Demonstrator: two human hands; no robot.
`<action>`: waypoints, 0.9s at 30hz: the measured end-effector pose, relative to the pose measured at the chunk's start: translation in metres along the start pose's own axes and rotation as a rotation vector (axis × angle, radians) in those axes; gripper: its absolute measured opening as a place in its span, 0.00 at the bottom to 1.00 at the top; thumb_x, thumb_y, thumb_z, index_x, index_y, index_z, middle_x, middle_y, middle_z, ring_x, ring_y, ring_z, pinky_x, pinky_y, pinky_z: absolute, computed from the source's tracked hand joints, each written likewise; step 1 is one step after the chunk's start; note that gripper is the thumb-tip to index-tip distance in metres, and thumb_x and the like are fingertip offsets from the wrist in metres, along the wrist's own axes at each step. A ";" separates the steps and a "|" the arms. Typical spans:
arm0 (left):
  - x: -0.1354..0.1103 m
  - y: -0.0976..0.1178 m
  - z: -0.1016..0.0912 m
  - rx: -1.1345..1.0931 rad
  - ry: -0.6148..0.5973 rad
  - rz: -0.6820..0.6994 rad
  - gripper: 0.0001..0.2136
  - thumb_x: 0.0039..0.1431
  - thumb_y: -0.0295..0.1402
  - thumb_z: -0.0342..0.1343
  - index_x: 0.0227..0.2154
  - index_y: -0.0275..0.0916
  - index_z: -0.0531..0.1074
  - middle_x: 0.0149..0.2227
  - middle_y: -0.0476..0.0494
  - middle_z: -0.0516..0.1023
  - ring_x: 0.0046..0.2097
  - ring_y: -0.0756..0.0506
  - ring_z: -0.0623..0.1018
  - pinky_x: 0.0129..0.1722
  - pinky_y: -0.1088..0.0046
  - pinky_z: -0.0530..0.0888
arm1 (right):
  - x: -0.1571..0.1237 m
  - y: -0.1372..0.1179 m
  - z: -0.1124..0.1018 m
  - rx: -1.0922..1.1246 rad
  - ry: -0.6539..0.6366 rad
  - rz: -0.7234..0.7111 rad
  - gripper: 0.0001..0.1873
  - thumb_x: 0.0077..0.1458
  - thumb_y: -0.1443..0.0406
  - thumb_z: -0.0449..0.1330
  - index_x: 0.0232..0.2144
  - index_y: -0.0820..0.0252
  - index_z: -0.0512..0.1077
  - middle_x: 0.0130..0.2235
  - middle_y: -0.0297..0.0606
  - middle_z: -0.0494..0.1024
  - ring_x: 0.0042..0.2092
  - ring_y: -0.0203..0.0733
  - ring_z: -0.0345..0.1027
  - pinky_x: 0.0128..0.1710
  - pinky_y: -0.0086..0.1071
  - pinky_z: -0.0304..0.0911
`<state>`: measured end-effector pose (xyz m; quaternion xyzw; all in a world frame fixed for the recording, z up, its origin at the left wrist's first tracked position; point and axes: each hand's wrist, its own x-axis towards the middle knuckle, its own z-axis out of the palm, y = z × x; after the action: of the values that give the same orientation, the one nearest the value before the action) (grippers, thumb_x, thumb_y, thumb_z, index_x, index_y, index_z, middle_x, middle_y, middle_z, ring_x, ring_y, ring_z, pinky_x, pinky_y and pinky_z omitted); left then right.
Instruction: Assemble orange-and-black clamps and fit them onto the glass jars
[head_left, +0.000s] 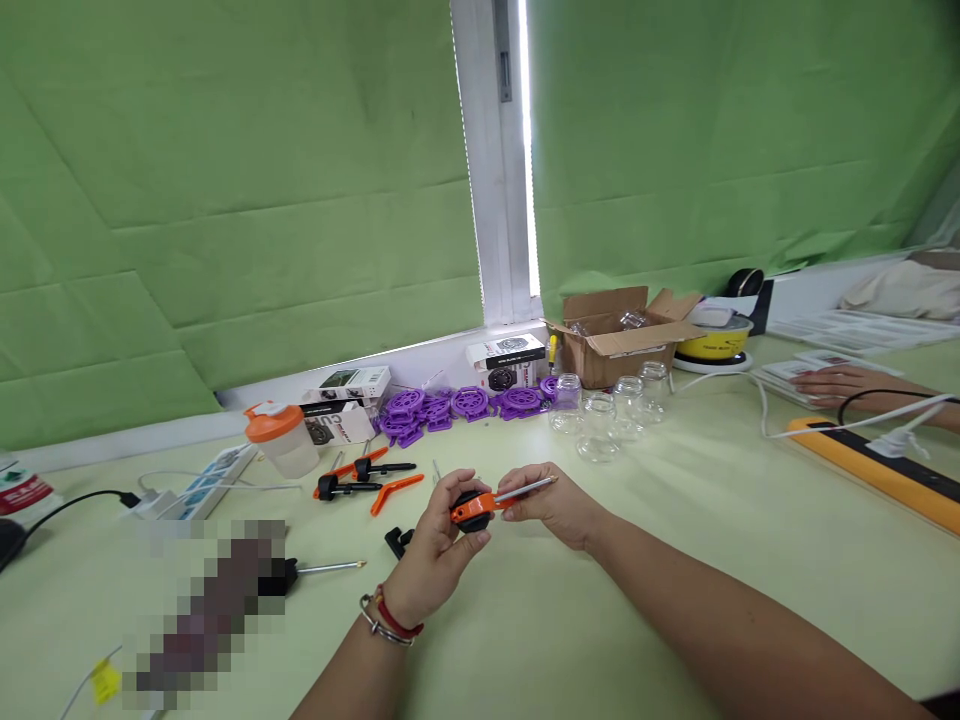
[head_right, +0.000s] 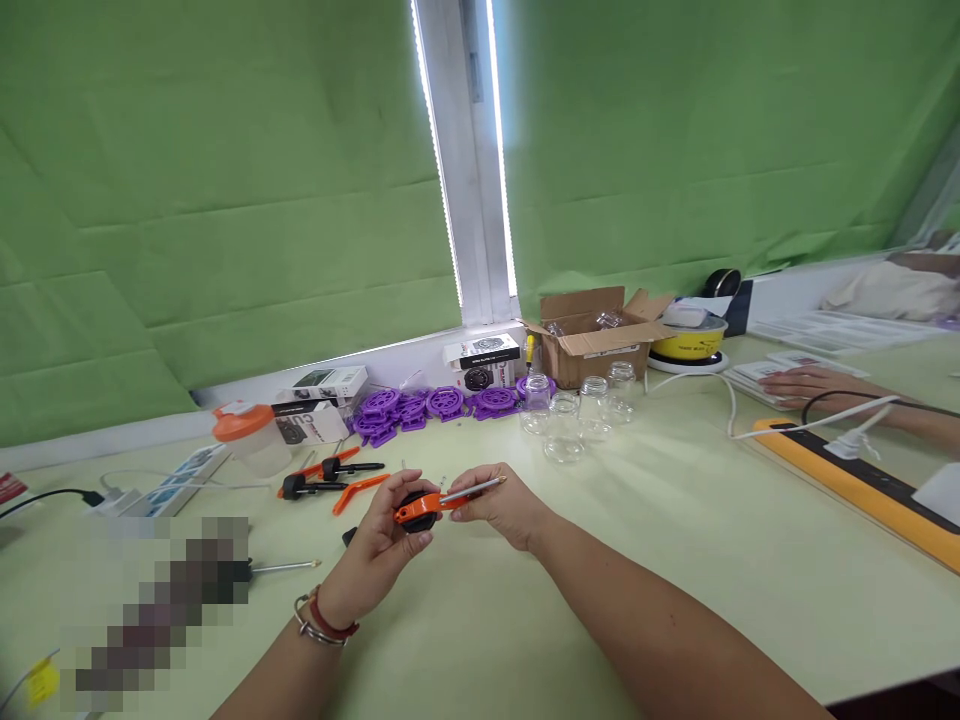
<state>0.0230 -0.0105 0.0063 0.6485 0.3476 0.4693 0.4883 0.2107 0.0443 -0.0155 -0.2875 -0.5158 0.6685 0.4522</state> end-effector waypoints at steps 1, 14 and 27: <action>0.000 0.000 -0.001 0.018 -0.004 0.007 0.23 0.52 0.31 0.58 0.51 0.46 0.60 0.49 0.41 0.67 0.50 0.43 0.68 0.49 0.63 0.67 | 0.000 -0.001 0.000 -0.001 -0.003 -0.006 0.13 0.27 0.71 0.71 0.22 0.60 0.76 0.30 0.33 0.76 0.33 0.38 0.69 0.36 0.34 0.64; 0.004 -0.001 -0.006 0.145 0.036 0.010 0.16 0.54 0.34 0.56 0.46 0.43 0.71 0.48 0.39 0.69 0.47 0.42 0.71 0.48 0.64 0.68 | 0.002 0.003 -0.002 -0.057 -0.010 -0.008 0.18 0.30 0.66 0.71 0.30 0.60 0.76 0.32 0.36 0.77 0.36 0.39 0.68 0.38 0.35 0.64; 0.022 -0.006 -0.063 -0.362 0.671 0.133 0.15 0.50 0.36 0.60 0.42 0.42 0.69 0.37 0.50 0.71 0.34 0.54 0.73 0.43 0.72 0.70 | 0.028 0.042 -0.022 -1.005 0.207 -0.135 0.12 0.49 0.67 0.56 0.38 0.59 0.73 0.38 0.39 0.73 0.36 0.40 0.65 0.39 0.35 0.62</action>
<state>-0.0301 0.0303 0.0121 0.3833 0.3566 0.7397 0.4227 0.2046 0.0767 -0.0594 -0.4999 -0.7433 0.2754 0.3489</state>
